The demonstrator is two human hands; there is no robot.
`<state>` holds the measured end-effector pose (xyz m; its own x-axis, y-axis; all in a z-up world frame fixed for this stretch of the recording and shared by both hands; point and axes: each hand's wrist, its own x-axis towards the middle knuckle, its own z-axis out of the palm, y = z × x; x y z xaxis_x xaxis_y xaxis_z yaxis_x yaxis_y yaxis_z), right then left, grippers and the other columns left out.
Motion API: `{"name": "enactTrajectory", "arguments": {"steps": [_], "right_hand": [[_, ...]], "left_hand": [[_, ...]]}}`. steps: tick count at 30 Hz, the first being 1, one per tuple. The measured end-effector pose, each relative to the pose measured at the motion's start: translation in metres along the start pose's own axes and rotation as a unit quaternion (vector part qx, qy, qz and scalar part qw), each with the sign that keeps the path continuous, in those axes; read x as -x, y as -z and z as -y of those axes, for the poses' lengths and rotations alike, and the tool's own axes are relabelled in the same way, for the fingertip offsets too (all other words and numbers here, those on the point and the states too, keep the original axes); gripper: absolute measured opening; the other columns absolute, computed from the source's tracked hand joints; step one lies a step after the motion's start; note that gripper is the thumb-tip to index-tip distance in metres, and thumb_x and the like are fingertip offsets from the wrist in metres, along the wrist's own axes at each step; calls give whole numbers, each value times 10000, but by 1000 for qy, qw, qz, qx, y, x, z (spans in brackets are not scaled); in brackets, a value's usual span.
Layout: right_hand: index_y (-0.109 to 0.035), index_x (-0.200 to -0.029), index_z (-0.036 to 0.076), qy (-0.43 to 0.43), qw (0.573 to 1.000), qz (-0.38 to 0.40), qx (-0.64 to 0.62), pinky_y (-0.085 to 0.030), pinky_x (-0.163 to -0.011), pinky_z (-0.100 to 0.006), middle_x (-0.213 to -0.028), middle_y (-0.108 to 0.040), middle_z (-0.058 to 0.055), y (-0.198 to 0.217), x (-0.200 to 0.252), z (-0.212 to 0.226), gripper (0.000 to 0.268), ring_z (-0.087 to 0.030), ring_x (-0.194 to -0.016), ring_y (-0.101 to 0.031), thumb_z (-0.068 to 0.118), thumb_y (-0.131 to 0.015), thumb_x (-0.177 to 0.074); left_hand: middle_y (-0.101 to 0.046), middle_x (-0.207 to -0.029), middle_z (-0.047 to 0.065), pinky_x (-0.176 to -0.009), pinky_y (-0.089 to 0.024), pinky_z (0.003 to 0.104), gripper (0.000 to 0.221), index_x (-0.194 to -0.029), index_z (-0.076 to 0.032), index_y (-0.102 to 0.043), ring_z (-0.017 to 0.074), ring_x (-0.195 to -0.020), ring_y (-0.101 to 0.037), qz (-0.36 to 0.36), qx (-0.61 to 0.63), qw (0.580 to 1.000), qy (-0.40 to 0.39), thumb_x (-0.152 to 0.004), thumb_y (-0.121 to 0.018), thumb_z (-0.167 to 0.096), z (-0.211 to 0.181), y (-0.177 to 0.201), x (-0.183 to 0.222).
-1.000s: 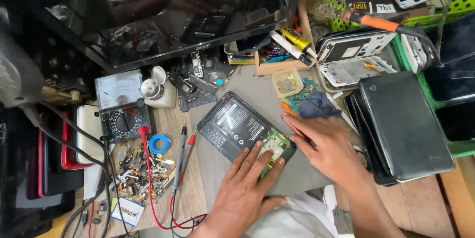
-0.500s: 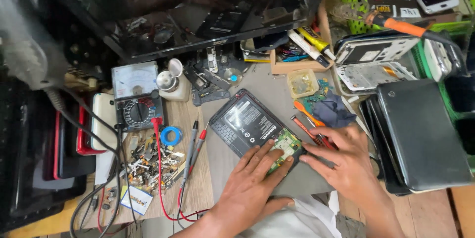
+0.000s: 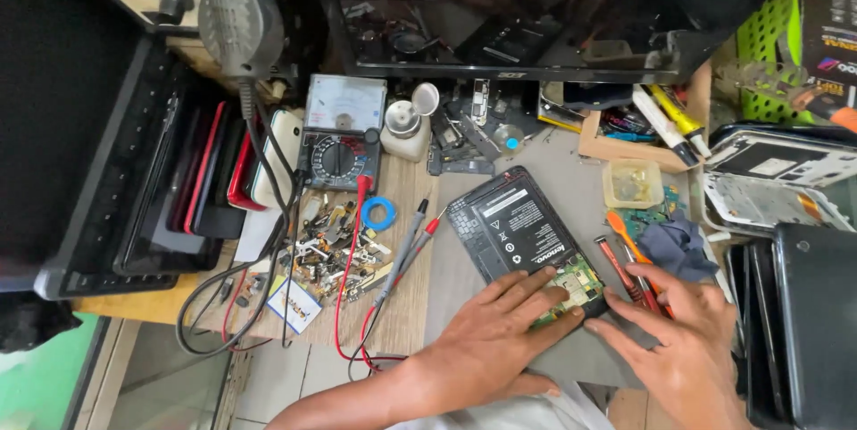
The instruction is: Reassembling a tablet by connecting internal ribbon cables, securing components with a screwdriver, and snapping the back cover into place.
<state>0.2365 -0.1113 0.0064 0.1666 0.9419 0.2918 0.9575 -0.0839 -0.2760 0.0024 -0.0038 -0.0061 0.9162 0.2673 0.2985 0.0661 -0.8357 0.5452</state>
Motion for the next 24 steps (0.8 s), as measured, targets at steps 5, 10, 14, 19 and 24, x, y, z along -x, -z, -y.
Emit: {"name": "enactTrajectory", "arguments": {"steps": [5, 10, 14, 19, 24], "right_hand": [[-820, -916, 336, 5, 1000, 8, 25, -433, -889, -365, -1337, -645, 141, -9, 3, -10, 263, -224, -910, -545, 466, -885, -697], [-817, -907, 374, 0, 998, 4, 55, -428, -879, -408, -1335, -652, 148, -8, 6, -5, 263, -249, -1010, -541, 485, -889, -681], [-825, -900, 378, -9, 998, 21, 62, -454, -840, -413, -1338, -656, 171, -12, 5, -8, 263, -267, -974, -549, 496, -886, -673], [-823, -890, 366, -8, 997, 39, 63, -436, -869, -404, -1322, -647, 203, -11, 5, -8, 262, -262, -1000, -542, 498, -879, -672], [-841, -895, 378, -50, 997, 49, 41, -435, -950, -359, -1313, -667, 194, -16, 5, -15, 298, -203, -989, -582, 518, -887, -636]], "left_hand": [[-496, -1492, 198, -1229, -294, 554, 899, -1483, -25, -510, 447, -1517, -360, 6, -6, 1000, 13, -788, -709, -559, -3, -5, 0], [-457, -1513, 191, -1258, -255, 545, 934, -1523, -34, -459, 433, -1544, -309, 24, -15, 1000, 8, -795, -699, -569, -1, -6, 2], [-443, -1519, 196, -1266, -234, 552, 943, -1530, -32, -442, 436, -1552, -286, 31, -10, 999, 10, -797, -690, -570, -2, -5, 3], [-447, -1508, 213, -1257, -248, 553, 898, -1511, -31, -459, 454, -1545, -301, 26, 23, 999, -2, -822, -655, -573, 3, 1, 2], [-476, -1498, 287, -1216, -283, 573, 797, -1527, -85, -428, 491, -1503, -354, 48, 110, 993, 10, -901, -570, -557, 5, 32, -7]]}}
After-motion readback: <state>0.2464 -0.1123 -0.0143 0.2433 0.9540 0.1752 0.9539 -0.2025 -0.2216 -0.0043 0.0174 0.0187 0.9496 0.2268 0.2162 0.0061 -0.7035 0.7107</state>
